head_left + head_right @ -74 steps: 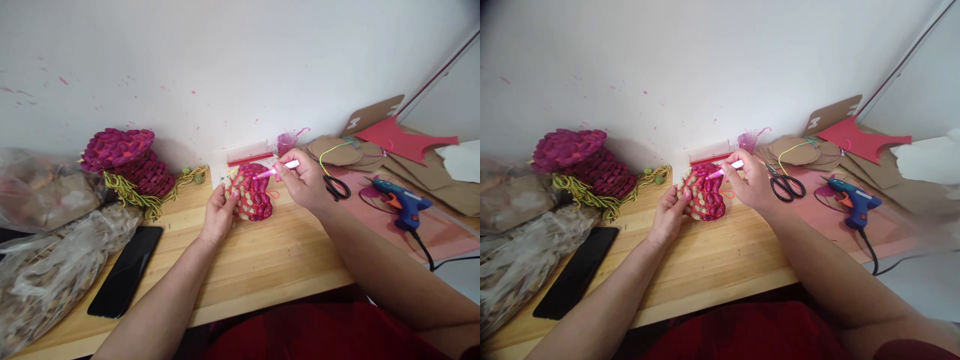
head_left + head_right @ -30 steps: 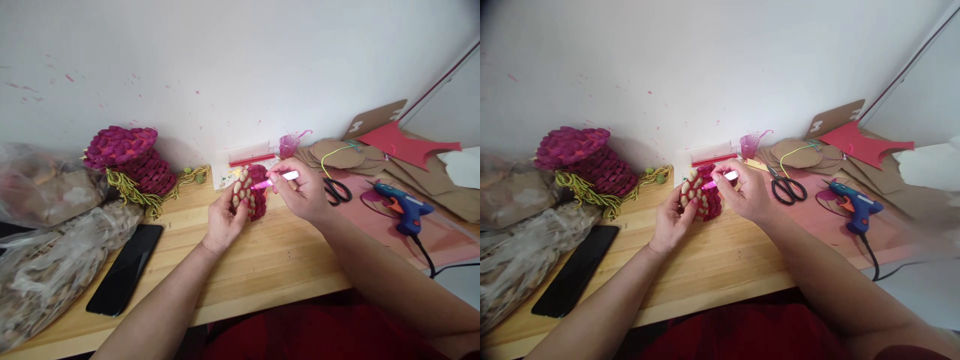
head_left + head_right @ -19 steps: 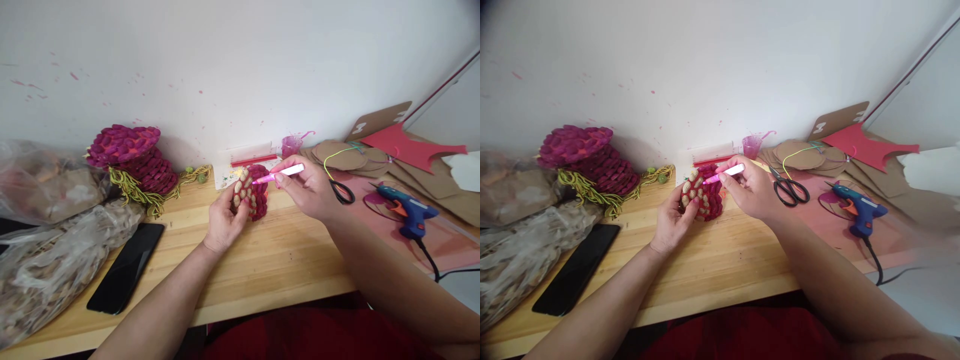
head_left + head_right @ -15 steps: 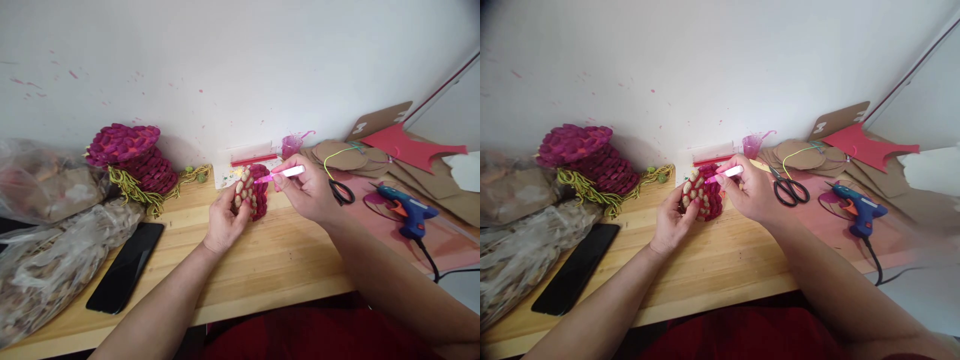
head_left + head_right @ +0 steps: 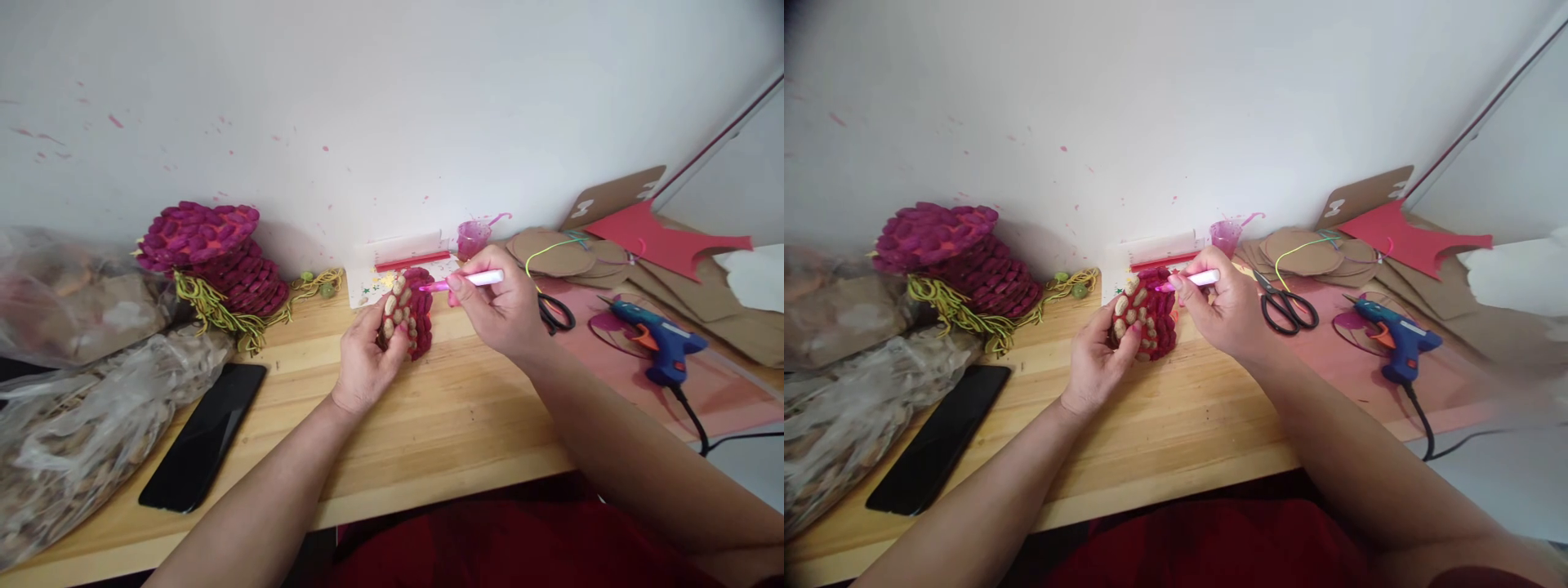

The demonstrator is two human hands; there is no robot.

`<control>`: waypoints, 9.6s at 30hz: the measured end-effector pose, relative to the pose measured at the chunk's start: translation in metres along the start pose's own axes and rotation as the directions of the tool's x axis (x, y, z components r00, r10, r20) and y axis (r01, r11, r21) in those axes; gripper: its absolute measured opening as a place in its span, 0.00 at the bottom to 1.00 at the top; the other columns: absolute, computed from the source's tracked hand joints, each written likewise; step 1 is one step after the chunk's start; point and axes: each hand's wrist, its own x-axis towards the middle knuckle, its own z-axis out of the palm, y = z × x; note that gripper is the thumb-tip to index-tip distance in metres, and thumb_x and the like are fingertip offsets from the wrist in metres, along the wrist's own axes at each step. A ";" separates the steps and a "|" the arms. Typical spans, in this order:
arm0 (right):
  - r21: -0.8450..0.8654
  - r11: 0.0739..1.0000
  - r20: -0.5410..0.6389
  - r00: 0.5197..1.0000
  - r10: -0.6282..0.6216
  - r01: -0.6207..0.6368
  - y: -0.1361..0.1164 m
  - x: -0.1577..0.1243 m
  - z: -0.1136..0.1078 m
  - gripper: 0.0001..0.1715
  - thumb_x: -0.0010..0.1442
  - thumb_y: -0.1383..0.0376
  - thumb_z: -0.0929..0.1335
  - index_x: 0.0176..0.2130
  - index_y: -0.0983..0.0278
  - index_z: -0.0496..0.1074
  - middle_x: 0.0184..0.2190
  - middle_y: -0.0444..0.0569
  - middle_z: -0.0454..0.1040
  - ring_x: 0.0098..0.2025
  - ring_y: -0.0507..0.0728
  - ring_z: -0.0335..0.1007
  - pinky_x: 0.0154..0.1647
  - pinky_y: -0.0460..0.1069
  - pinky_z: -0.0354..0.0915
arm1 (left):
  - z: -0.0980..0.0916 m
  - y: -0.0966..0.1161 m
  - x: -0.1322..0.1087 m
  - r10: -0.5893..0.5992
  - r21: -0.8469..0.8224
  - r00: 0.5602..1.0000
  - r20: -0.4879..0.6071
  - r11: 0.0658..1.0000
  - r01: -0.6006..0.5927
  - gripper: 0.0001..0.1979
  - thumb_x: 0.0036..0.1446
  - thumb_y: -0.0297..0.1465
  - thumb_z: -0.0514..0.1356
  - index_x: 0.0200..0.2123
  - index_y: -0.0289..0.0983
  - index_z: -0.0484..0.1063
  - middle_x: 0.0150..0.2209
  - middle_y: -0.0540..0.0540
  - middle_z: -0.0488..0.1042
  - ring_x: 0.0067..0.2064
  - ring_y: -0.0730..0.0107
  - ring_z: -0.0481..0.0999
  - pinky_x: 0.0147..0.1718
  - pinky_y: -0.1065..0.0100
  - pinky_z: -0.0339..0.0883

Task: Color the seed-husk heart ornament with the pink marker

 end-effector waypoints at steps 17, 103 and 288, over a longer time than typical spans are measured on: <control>-0.076 0.997 0.075 0.997 -0.022 0.028 -0.009 -0.003 0.005 0.12 0.66 0.58 0.70 0.34 0.59 0.65 0.25 0.42 0.70 0.24 0.51 0.62 0.25 0.48 0.58 | 0.002 -0.005 -0.001 -0.047 -0.078 0.999 0.013 0.996 0.048 0.21 0.62 0.30 0.60 0.59 0.38 0.72 0.52 0.41 0.79 0.53 0.58 0.78 0.55 0.56 0.71; -0.182 0.971 0.143 0.981 -0.133 0.158 -0.003 -0.004 0.010 0.05 0.66 0.63 0.68 0.37 0.61 0.69 0.31 0.44 0.75 0.31 0.51 0.70 0.32 0.46 0.64 | -0.001 -0.013 0.007 -0.154 -0.199 0.988 0.029 0.967 0.157 0.18 0.63 0.33 0.61 0.55 0.38 0.75 0.49 0.43 0.80 0.47 0.61 0.78 0.50 0.61 0.71; -0.202 0.979 0.057 0.998 -0.017 0.028 0.010 0.005 0.025 0.04 0.65 0.62 0.69 0.38 0.59 0.70 0.33 0.44 0.78 0.29 0.52 0.70 0.30 0.47 0.64 | 0.007 -0.032 0.006 -0.467 -0.331 0.857 0.219 0.790 0.516 0.17 0.60 0.47 0.62 0.35 0.38 0.75 0.26 0.52 0.71 0.31 0.70 0.68 0.32 0.70 0.62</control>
